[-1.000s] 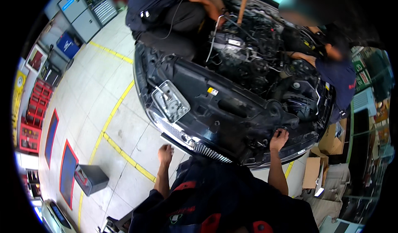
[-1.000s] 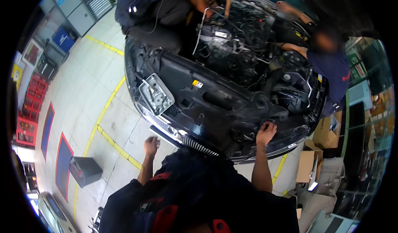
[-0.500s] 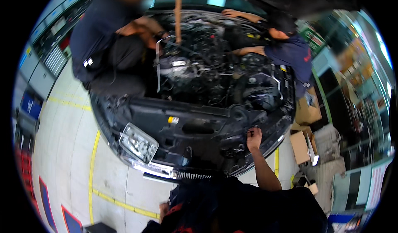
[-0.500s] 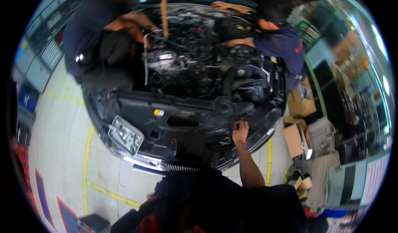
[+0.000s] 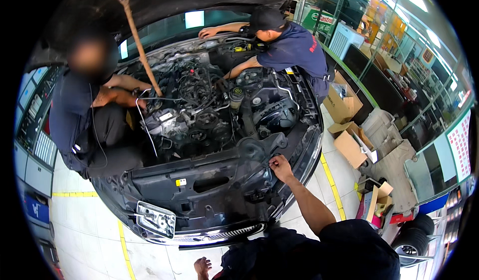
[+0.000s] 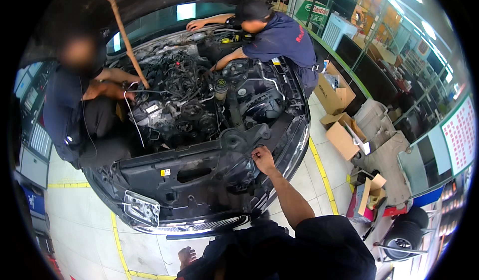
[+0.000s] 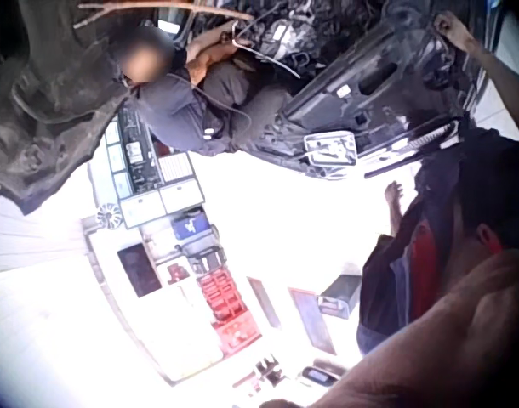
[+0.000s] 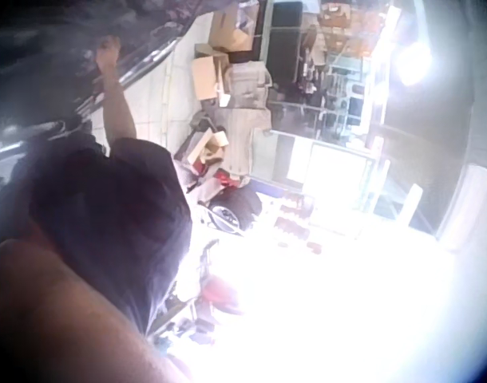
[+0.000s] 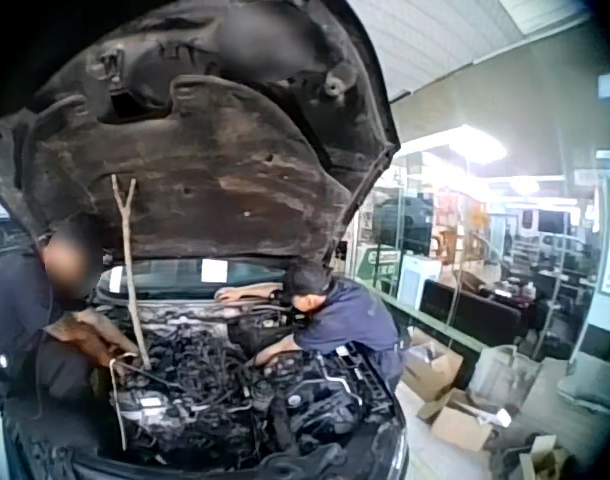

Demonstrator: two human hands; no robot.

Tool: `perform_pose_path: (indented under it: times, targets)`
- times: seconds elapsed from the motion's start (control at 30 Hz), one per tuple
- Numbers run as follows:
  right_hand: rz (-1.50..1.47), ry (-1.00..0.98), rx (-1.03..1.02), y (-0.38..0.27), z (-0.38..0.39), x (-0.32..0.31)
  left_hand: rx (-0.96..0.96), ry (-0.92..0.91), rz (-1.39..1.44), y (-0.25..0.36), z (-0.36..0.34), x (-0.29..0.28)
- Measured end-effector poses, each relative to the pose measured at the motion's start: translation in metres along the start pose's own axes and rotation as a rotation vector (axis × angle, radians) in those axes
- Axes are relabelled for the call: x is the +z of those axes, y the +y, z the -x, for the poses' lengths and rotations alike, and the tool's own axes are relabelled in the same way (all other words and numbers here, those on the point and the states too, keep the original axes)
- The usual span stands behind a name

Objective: The person uses a torque wrench and socket to tighten bolts in the engine bay, then retrieves a pulley and bolts from a parts tray to install the pulley onto the engine. The person continues to tighten bolts by hand and with tools while two other mechanics work nearby.

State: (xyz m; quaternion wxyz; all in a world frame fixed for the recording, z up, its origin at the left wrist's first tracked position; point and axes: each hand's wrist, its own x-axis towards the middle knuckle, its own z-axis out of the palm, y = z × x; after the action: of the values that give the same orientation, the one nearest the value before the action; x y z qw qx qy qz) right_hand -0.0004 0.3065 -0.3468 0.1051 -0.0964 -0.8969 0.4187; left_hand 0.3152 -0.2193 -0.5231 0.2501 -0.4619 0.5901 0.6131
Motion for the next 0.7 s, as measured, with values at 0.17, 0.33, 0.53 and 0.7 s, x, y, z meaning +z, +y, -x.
perform_pose_path:
  times: [0.17, 0.33, 0.53, 0.7]
  targets:
    - [-0.185, -0.022, 0.001, -0.001, -0.002, -0.015, 0.599, 0.264, -0.359, 0.111, 0.063, 0.065]
    - [-0.161, 0.025, -0.184, 0.011, -0.006, -0.08, 0.977, 0.559, -0.321, 0.2, 0.147, 0.191]
    - [-0.034, 0.089, -0.196, 0.111, -0.026, -0.185, 1.153, 0.588, -0.387, 0.215, 0.157, 0.319]
    - [-0.015, 0.116, 0.109, 0.23, 0.008, -0.26, 1.101, 0.759, -0.476, 0.243, 0.161, 0.364]
